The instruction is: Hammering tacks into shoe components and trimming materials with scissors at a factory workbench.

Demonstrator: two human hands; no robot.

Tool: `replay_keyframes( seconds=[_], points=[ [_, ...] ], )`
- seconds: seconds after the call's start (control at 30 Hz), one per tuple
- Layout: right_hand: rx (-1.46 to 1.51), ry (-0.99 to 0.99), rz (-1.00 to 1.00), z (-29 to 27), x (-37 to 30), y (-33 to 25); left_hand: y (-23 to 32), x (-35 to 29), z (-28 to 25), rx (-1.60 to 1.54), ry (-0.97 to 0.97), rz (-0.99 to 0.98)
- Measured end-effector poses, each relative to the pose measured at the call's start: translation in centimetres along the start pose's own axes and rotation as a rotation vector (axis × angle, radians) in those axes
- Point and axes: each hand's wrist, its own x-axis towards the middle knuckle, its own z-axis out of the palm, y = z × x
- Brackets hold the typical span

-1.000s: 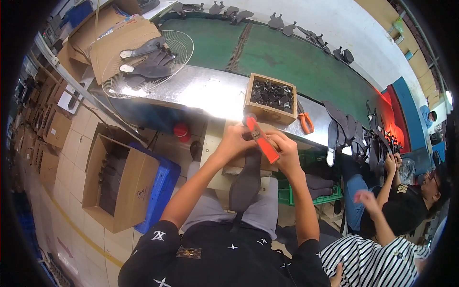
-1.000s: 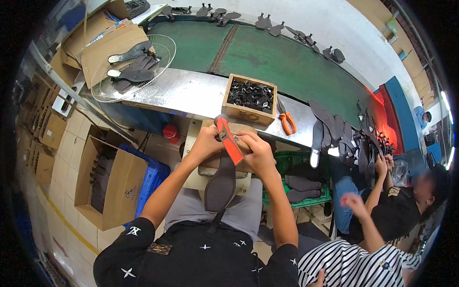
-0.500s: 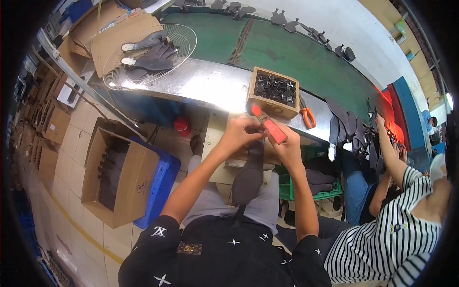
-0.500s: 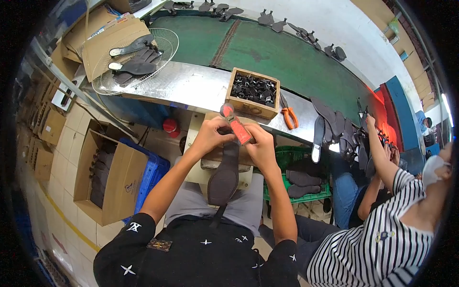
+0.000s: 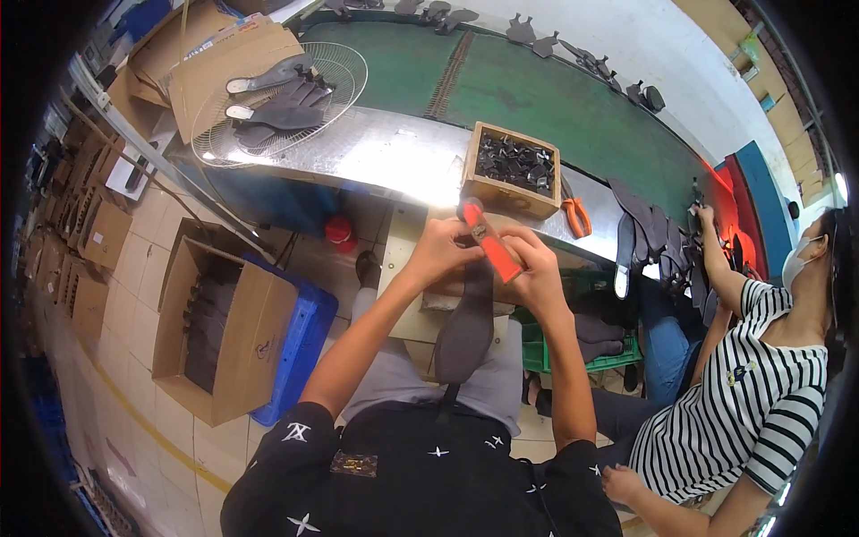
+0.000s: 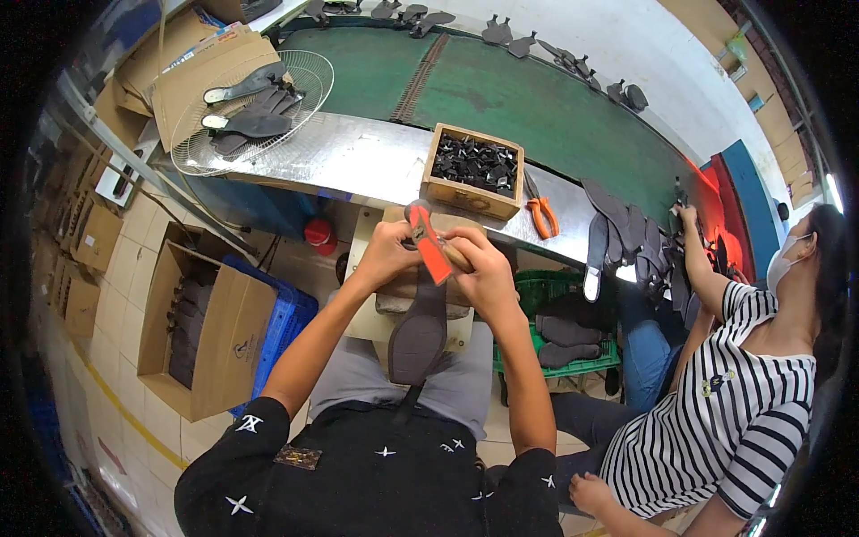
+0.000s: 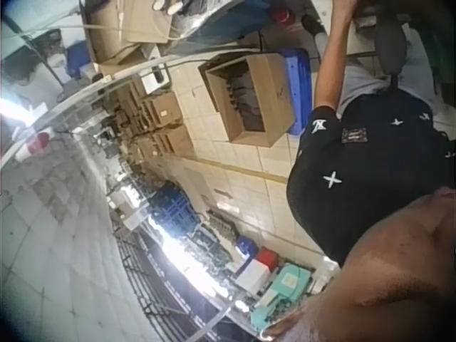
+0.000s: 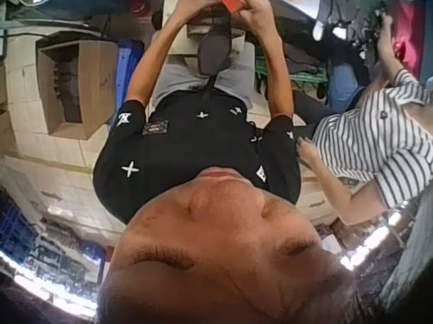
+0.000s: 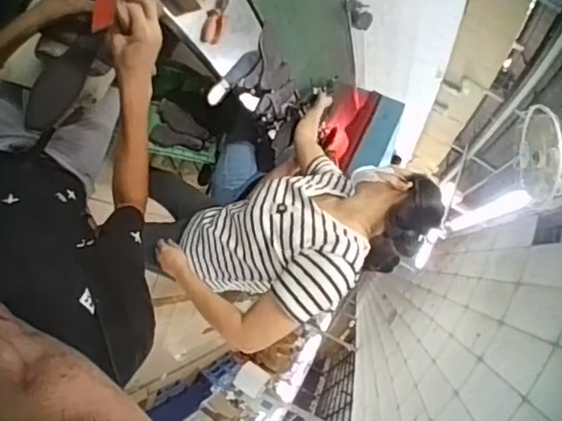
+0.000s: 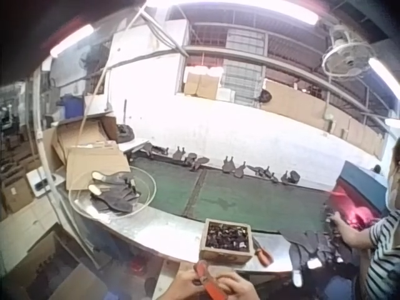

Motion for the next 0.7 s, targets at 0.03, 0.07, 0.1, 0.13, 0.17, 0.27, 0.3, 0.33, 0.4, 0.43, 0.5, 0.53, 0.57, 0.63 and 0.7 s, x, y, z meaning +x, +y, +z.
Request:
replay_keyframes(
  seconds=[0.03, 0.07, 0.1, 0.13, 0.17, 0.27, 0.3, 0.33, 0.4, 0.43, 0.5, 0.53, 0.57, 0.63, 0.7],
  points=[
    [0.0, 0.006, 0.002, 0.1, -0.1, 0.1, 0.3, 0.0, 0.0, -0.012, -0.006, -0.031],
    [-0.002, 0.016, 0.014, 0.3, -0.2, 0.2, 0.4, 0.0, 0.1, -0.025, -0.013, -0.062],
    [0.0, 0.023, 0.022, 0.3, -0.3, 0.1, 0.2, 0.0, 0.1, -0.02, -0.014, -0.063],
    [0.004, 0.026, 0.021, 0.3, -0.3, 0.0, -0.2, 0.0, 0.2, 0.002, 0.008, -0.005],
    [0.043, 0.023, 0.067, 0.3, -0.1, -0.1, -0.5, 0.0, 0.2, 0.023, 0.031, 0.053],
    [0.056, 0.018, 0.122, -0.1, -0.6, 0.8, 0.1, 0.5, 0.2, 0.088, -0.022, 0.01],
    [0.039, 0.002, 0.124, -0.2, -0.7, 0.9, 0.1, 0.5, 0.2, 0.09, -0.027, 0.013],
    [0.037, 0.008, 0.125, -0.1, -0.6, 1.0, 0.1, 0.5, 0.3, 0.025, -0.014, -0.008],
    [0.09, 0.035, 0.15, 0.3, -0.1, 1.0, 0.3, 0.5, 0.3, -0.038, -0.008, -0.028],
    [0.059, 0.068, 0.091, 0.0, 0.2, 0.9, 0.6, 0.6, 0.3, -0.075, -0.052, -0.163],
    [0.312, 0.14, 0.294, -0.6, -0.7, -1.2, 0.5, 0.6, 0.2, -0.106, -0.093, -0.299],
    [0.569, 0.196, 0.489, -0.9, -1.0, -2.9, 0.1, 0.3, 0.1, -0.146, -0.081, -0.257],
    [0.62, 0.235, 0.465, -1.5, -1.7, -4.2, -0.1, 0.2, 0.5, -0.194, -0.078, -0.213],
    [0.498, 0.207, 0.428, -3.0, -2.8, -6.9, -0.5, 0.1, 0.5, -0.232, -0.042, -0.168],
    [0.427, 0.199, 0.439, -3.7, -3.8, -8.5, -0.8, 0.2, 0.6, -0.276, -0.026, -0.121]
  ],
)
